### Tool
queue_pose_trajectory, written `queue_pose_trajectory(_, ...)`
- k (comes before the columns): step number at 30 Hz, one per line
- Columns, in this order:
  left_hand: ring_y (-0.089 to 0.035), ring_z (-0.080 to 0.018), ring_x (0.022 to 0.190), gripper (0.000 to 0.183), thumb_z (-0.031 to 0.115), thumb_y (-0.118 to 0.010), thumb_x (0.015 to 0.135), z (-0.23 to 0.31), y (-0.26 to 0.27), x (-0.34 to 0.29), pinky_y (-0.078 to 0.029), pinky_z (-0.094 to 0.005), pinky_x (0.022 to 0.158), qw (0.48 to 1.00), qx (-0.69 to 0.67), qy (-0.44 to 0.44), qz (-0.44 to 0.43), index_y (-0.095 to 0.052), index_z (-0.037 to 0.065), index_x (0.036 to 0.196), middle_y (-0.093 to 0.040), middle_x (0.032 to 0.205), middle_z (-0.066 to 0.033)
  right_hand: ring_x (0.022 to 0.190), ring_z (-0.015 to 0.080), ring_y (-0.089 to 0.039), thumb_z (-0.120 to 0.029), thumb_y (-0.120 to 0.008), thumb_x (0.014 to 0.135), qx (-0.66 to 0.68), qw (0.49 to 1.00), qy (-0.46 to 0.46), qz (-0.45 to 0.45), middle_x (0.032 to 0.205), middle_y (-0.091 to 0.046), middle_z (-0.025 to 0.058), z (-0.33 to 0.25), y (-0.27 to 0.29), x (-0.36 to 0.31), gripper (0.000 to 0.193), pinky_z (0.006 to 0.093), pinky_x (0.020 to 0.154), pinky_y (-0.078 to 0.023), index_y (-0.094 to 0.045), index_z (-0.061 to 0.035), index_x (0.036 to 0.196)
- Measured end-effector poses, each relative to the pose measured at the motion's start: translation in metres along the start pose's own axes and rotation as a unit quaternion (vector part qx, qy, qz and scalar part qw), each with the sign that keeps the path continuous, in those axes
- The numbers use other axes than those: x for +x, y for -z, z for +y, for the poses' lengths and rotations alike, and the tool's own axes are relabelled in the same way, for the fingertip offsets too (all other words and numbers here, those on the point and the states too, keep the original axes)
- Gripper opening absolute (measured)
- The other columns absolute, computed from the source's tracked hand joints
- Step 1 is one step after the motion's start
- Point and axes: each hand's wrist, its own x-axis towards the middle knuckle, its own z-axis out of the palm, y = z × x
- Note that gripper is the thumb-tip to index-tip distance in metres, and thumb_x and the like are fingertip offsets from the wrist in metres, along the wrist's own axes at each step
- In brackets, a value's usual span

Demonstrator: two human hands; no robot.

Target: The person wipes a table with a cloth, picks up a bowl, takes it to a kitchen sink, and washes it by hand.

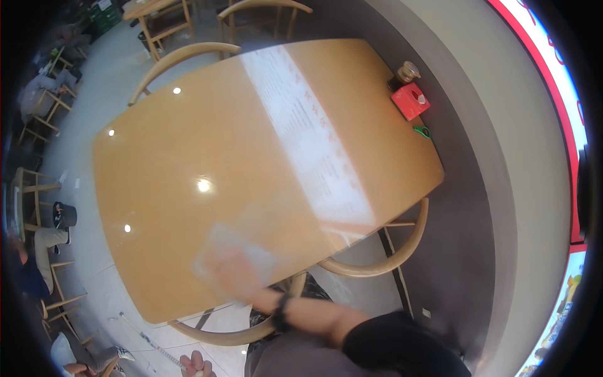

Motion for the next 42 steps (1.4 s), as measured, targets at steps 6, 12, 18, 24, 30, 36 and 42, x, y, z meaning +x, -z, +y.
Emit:
queue_pose_trajectory(6, -0.037, -0.0106, 0.051, 0.003, 0.014, -0.047, 0.087, 0.002, -0.02, 0.011, -0.03, -0.0141, 0.035, 0.997, -0.013, 0.01, -0.069, -0.049, 0.013, 0.088, -0.037, 0.072, -0.003, 0.118, 0.0252, -0.036, -0.017, -0.041, 0.084, 0.079, 0.989, 0.122, -0.039, 0.125, -0.042, 0.013, -0.049, -0.067, 0.041, 0.032, 0.0366, 0.101, -0.025, -0.049, -0.0085, 0.114)
queue_pose_trajectory(12, -0.037, -0.0098, 0.05, 0.004, 0.018, -0.05, 0.087, 0.026, 0.02, -0.024, -0.027, -0.014, 0.035, 1.0, 0.018, -0.015, 0.007, -0.049, 0.013, 0.087, -0.037, 0.071, -0.003, 0.115, 0.0326, -0.038, -0.009, -0.034, 0.084, -0.15, 0.956, -0.108, 0.229, 0.122, -0.043, 0.0191, 0.155, 0.102, -0.01, 0.04, 0.0395, 0.099, -0.026, -0.039, -0.0002, 0.122)
queue_pose_trajectory(18, -0.035, -0.0097, 0.06, 0.021, 0.019, -0.062, 0.079, 0.018, 0.048, -0.034, -0.028, -0.0143, 0.045, 0.998, -0.032, -0.011, -0.045, -0.048, 0.013, 0.093, -0.037, 0.077, -0.0014, 0.115, 0.0295, -0.038, -0.024, -0.039, 0.084, -0.481, 0.795, -0.335, 0.155, 0.126, -0.04, 0.017, 0.198, 0.167, -0.078, 0.048, 0.0458, 0.099, -0.022, -0.034, -0.0005, 0.125)
queue_pose_trajectory(24, -0.037, -0.0101, 0.056, 0.016, 0.015, -0.053, 0.084, 0.014, 0.0, 0.006, -0.029, -0.015, 0.039, 0.991, -0.076, -0.012, -0.109, -0.045, 0.015, 0.098, -0.045, 0.088, -0.0077, 0.121, 0.0371, -0.027, -0.022, -0.047, 0.078, -0.107, 0.994, 0.025, -0.009, 0.132, -0.034, 0.0138, 0.017, 0.04, -0.017, 0.042, 0.0526, 0.1, -0.016, -0.046, -0.0066, 0.117)
queue_pose_trajectory(30, -0.039, -0.014, 0.057, 0.008, 0.009, -0.043, 0.087, 0.014, -0.014, 0.033, -0.036, -0.0173, 0.04, 0.989, -0.138, 0.039, -0.019, -0.048, 0.011, 0.093, -0.045, 0.112, -0.0155, 0.119, 0.0371, -0.03, -0.008, -0.041, 0.075, -0.266, 0.955, -0.09, 0.093, 0.126, -0.039, 0.0167, 0.156, 0.153, -0.023, 0.049, 0.051, 0.101, -0.016, -0.039, -0.0082, 0.124)
queue_pose_trajectory(36, -0.041, -0.0176, 0.064, 0.01, 0.009, -0.038, 0.088, -0.009, -0.06, 0.046, -0.041, -0.0229, 0.051, 0.907, -0.41, 0.008, -0.097, -0.046, 0.004, 0.086, -0.039, 0.092, -0.0087, 0.123, 0.0345, -0.025, -0.037, -0.044, 0.078, -0.473, 0.797, -0.326, 0.186, 0.131, -0.035, 0.0159, 0.32, 0.315, 0.044, 0.06, 0.0519, 0.098, -0.018, -0.032, -0.0071, 0.129)
queue_pose_trajectory(42, -0.041, -0.0194, 0.066, 0.013, 0.009, -0.035, 0.089, -0.007, -0.097, 0.066, -0.04, -0.0233, 0.049, 0.893, -0.447, -0.022, -0.048, -0.045, 0.002, 0.084, -0.034, 0.081, -0.0064, 0.117, 0.0266, -0.034, -0.028, -0.039, 0.083, -0.21, 0.975, -0.047, -0.055, 0.128, -0.038, 0.0135, 0.116, 0.092, 0.175, 0.046, 0.0464, 0.096, -0.024, -0.037, -0.0086, 0.124)
